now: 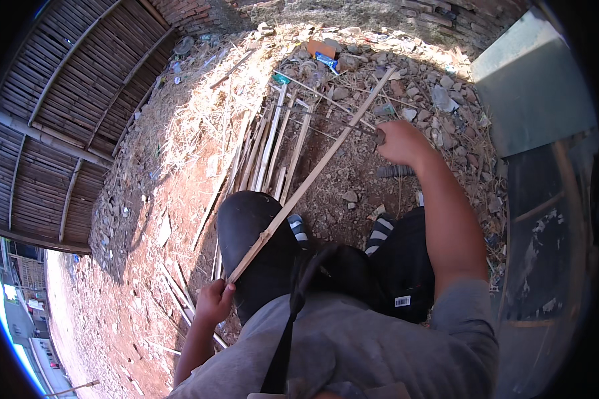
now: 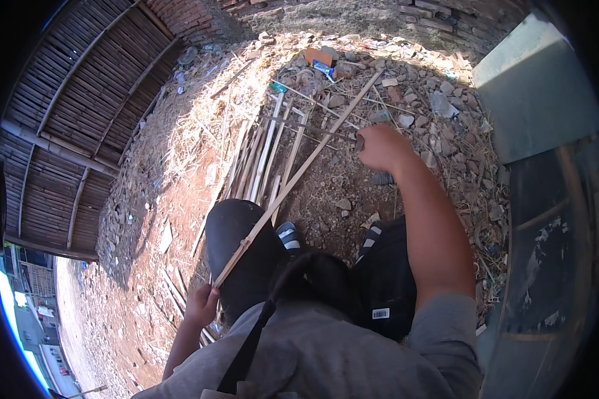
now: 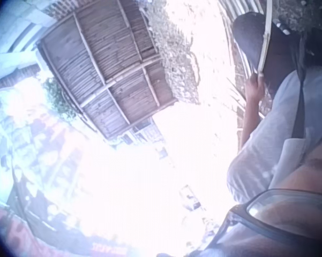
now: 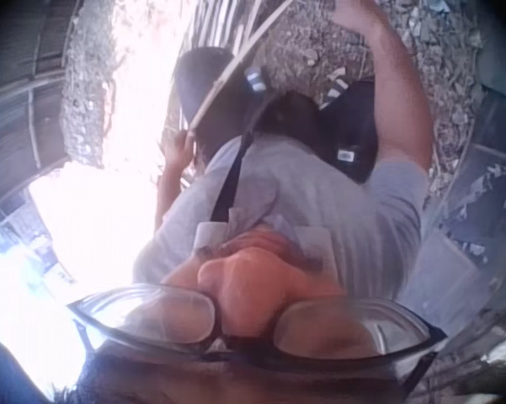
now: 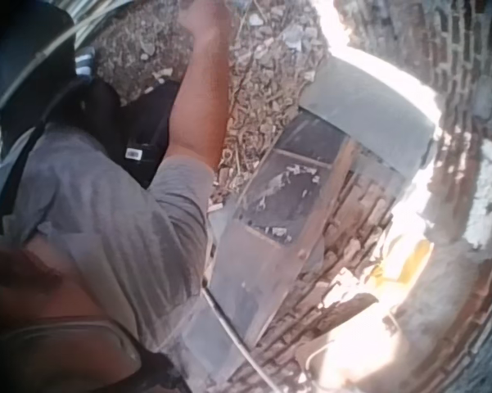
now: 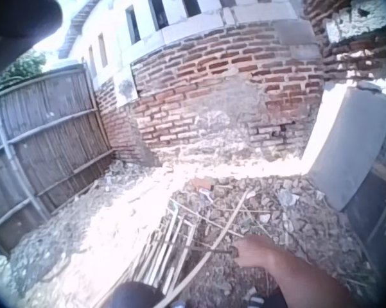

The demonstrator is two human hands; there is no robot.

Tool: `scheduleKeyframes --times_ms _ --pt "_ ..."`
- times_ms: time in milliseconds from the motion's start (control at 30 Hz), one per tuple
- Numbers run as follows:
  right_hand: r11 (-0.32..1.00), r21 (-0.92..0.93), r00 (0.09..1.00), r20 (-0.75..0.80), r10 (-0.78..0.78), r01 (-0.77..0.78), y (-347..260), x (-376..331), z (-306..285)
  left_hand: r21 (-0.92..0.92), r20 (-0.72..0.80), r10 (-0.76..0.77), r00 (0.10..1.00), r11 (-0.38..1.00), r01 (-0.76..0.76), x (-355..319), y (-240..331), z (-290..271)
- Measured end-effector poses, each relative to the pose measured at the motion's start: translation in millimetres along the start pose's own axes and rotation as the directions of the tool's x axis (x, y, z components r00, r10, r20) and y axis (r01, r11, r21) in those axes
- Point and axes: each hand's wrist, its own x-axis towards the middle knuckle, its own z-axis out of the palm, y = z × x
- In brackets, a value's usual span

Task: The person sits on the ground and uses a machete to split long bamboo poles into thin strips. They hold the bamboo against their leg and repeatedly strike it with the blade to separate the material.

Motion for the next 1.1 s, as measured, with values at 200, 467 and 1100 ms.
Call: scheduleKeyframes --times_ms 200,467,1100 --pt "0.989 0.122 0.977 0.185 -0.104 0.082 -18 -7 3 -0.07 -0.022 0.005 1.0 0.998 -0.007 0 -15 14" --pt "0.997 -0.006 0.983 0.164 -0.08 0.082 -38 -16 4 0.003 -0.046 -0.005 0.999 1.0 0.005 -8 -1 5" --pt "0.987 0.075 0.984 0.105 -0.146 0.139 6 -5 18 -0.012 -0.123 0.059 0.991 0.998 -0.061 -1 3 16"
